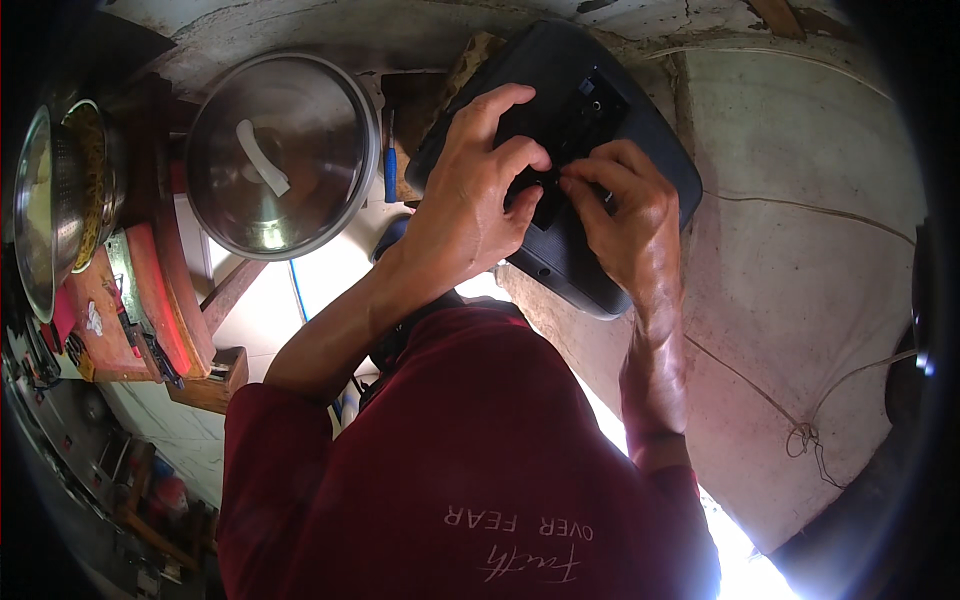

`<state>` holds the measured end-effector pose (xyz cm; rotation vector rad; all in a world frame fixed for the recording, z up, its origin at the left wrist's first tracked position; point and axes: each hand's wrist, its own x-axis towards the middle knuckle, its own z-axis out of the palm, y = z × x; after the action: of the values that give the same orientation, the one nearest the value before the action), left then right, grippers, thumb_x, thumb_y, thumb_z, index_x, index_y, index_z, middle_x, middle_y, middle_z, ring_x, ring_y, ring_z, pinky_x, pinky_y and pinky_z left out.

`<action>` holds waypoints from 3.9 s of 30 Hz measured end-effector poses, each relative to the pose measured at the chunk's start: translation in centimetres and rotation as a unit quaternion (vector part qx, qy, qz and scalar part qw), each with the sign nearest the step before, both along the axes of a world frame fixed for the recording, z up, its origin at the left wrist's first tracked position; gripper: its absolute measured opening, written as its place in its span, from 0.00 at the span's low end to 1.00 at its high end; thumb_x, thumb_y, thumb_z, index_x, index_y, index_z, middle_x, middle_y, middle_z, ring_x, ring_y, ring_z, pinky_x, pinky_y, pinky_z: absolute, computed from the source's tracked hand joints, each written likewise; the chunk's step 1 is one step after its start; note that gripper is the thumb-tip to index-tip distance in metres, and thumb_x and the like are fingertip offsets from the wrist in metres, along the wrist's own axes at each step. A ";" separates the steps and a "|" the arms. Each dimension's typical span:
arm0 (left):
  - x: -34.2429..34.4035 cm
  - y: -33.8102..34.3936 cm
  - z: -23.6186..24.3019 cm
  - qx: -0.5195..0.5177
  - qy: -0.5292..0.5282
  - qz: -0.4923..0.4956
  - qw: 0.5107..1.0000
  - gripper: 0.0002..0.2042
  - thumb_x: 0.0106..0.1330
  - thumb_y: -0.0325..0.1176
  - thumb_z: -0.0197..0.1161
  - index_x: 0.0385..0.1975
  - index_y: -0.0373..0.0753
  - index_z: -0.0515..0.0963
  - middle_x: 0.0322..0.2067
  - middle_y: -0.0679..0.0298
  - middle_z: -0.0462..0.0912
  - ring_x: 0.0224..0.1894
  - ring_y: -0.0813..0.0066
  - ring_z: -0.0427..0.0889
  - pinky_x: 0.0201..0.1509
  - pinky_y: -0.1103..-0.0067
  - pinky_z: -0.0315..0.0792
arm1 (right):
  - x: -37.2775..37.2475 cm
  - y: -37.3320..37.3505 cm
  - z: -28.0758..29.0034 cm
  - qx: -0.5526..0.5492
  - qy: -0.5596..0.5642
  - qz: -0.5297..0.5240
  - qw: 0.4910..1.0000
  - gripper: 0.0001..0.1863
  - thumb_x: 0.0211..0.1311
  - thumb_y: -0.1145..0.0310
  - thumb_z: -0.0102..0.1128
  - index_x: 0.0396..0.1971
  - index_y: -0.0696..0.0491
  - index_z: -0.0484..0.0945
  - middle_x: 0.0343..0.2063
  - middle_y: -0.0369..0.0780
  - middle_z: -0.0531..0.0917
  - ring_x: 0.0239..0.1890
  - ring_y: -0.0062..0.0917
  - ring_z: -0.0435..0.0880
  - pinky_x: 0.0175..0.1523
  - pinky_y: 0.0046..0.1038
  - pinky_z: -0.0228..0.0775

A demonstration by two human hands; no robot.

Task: The person works on the back of a black electronic speaker by hand, first using a small tool to turn a dial and then manipulating wires on the device.

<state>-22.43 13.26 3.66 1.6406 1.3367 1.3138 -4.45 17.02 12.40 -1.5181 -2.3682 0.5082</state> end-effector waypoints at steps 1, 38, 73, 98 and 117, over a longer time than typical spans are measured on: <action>0.0 0.0 0.1 -0.002 0.000 0.000 1.000 0.14 0.57 0.22 0.80 0.41 0.42 0.85 0.74 0.54 0.70 0.75 0.44 0.71 0.75 0.58 0.70 | 0.0 -0.2 0.0 0.005 -0.002 -0.002 1.000 0.08 0.58 0.78 0.78 0.38 0.54 0.92 0.38 0.41 0.87 0.35 0.35 0.91 0.39 0.35 0.82; 0.2 0.1 0.2 -0.001 0.006 0.000 1.000 0.12 0.55 0.21 0.79 0.36 0.40 0.83 0.74 0.55 0.71 0.76 0.45 0.70 0.77 0.57 0.68 | -0.8 -3.9 -2.5 0.068 0.028 -0.072 0.995 0.08 0.60 0.78 0.73 0.40 0.58 0.92 0.35 0.43 0.86 0.31 0.37 0.90 0.36 0.34 0.82; -0.5 0.6 -1.0 0.036 -0.165 0.040 0.985 0.21 0.48 0.15 0.58 0.43 0.38 0.82 0.64 0.53 0.79 0.62 0.53 0.83 0.60 0.67 0.78 | -2.0 -5.2 -4.9 0.121 0.031 -0.150 0.981 0.07 0.61 0.72 0.80 0.38 0.54 0.92 0.36 0.38 0.85 0.29 0.35 0.90 0.32 0.35 0.83; -0.2 0.5 -1.3 0.041 -0.215 0.047 0.975 0.18 0.49 0.16 0.58 0.40 0.37 0.82 0.62 0.52 0.80 0.60 0.53 0.83 0.61 0.68 0.77 | -2.9 -5.0 -4.6 0.122 0.028 -0.178 0.976 0.05 0.62 0.72 0.79 0.30 0.55 0.89 0.32 0.40 0.86 0.27 0.36 0.89 0.31 0.35 0.79; -0.3 0.5 -1.2 0.046 -0.183 0.045 0.981 0.18 0.48 0.16 0.58 0.40 0.37 0.82 0.61 0.52 0.81 0.58 0.54 0.83 0.59 0.68 0.77 | -2.6 -5.0 -4.9 0.110 0.075 -0.187 0.973 0.05 0.59 0.75 0.80 0.30 0.58 0.89 0.30 0.41 0.86 0.28 0.33 0.89 0.33 0.32 0.79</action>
<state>-22.78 13.78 2.46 1.3228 1.1515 1.6597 -7.04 12.06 7.46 -1.6979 -1.8914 0.2515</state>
